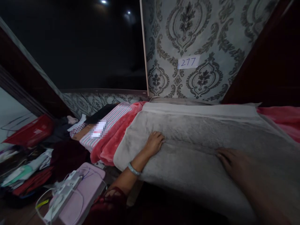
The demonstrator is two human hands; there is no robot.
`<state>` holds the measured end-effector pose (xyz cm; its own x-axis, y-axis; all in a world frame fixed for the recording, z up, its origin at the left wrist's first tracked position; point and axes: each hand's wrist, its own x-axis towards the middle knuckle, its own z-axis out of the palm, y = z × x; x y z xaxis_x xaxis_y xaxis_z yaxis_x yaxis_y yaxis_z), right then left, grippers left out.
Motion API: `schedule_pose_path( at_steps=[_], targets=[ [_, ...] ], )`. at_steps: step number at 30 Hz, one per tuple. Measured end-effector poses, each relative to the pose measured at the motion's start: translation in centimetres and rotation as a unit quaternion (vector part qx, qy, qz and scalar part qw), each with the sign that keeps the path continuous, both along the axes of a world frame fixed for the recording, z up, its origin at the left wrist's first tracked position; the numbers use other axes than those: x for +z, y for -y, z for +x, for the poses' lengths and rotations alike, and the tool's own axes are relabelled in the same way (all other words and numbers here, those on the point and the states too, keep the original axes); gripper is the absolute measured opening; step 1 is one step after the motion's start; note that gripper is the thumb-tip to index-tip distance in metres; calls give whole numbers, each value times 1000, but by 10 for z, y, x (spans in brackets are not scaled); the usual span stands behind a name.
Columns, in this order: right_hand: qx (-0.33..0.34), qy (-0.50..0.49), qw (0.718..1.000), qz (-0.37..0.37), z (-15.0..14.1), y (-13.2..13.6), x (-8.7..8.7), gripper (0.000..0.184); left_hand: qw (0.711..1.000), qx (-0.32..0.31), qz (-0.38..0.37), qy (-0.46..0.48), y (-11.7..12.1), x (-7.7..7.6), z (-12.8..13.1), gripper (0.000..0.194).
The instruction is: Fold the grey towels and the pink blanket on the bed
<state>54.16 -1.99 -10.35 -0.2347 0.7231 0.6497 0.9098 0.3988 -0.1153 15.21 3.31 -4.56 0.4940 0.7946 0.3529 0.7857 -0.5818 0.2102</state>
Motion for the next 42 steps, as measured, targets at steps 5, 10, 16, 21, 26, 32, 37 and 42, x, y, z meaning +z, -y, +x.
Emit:
schedule_pose_path(
  at_steps=[5,10,16,21,26,32,37,42],
  targets=[
    [15,-7,1000,3,2,-3,-2,40,998,40,-26,-34,1,14,-33,18],
    [7,-21,1000,-12,5,-4,-9,42,982,188,3,-17,9,23,-108,23],
    [-5,-17,999,-31,6,-3,-7,43,948,254,-8,193,13,8,-165,40],
    [-8,-16,999,-34,5,-3,-8,41,918,205,-74,332,6,13,-167,38],
    [-3,-32,999,-26,4,-3,-7,41,897,233,-97,362,9,18,-165,34],
    [-11,-41,998,-39,0,-3,-5,42,917,253,-83,297,4,23,-166,31],
    [3,-56,998,-35,-3,-6,-7,41,976,185,58,97,3,35,-133,31],
    [-3,-55,998,-15,-6,-8,-6,38,998,55,43,-6,-1,20,-87,25]
  ],
)
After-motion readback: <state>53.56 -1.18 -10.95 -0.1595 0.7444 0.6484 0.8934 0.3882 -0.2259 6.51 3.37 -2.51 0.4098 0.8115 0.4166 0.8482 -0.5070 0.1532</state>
